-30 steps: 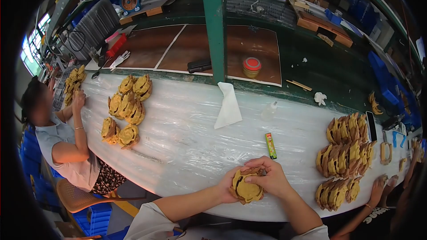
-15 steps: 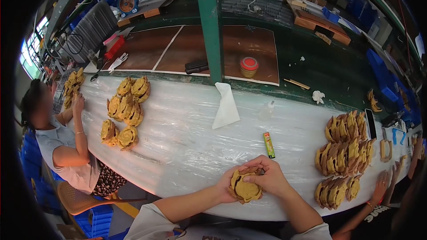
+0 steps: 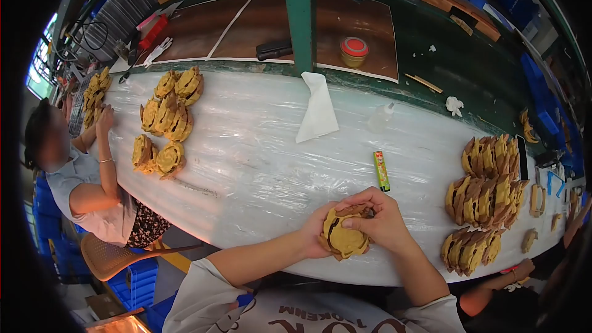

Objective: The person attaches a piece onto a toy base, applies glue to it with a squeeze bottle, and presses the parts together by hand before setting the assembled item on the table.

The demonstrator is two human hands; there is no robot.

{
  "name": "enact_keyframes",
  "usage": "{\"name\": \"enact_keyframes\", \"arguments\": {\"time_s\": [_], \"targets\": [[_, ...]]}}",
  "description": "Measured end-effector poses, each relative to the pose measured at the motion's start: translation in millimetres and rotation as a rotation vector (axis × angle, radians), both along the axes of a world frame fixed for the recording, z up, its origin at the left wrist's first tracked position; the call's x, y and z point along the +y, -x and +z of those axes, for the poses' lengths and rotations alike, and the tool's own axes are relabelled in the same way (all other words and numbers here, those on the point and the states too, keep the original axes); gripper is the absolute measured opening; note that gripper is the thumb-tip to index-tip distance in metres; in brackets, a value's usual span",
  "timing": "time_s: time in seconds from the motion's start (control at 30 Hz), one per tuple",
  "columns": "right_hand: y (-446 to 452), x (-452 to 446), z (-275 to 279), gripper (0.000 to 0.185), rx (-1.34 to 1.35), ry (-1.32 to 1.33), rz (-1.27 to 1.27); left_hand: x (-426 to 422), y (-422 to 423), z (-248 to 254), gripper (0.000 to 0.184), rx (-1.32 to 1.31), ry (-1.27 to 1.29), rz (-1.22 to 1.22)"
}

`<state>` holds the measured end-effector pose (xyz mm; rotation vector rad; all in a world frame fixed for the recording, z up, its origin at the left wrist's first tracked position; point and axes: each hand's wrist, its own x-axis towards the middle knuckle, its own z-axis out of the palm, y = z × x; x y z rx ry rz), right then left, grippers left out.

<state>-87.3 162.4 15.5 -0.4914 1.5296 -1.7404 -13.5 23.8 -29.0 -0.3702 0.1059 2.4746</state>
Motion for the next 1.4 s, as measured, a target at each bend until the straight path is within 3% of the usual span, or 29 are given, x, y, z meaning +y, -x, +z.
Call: {"name": "enact_keyframes", "arguments": {"time_s": [1.17,1.27,1.4], "targets": [[1,-1,-2,0.03,-0.023,0.045,-0.033,-4,3,10,0.052,0.001,0.074,-0.056],[1,-2,3,0.036,-0.081,0.0,-0.043,-4,3,11,0.051,0.004,0.071,-0.054],[1,-1,0,0.03,-0.014,0.027,-0.027,-2,3,12,0.051,-0.022,0.073,-0.041]]}}
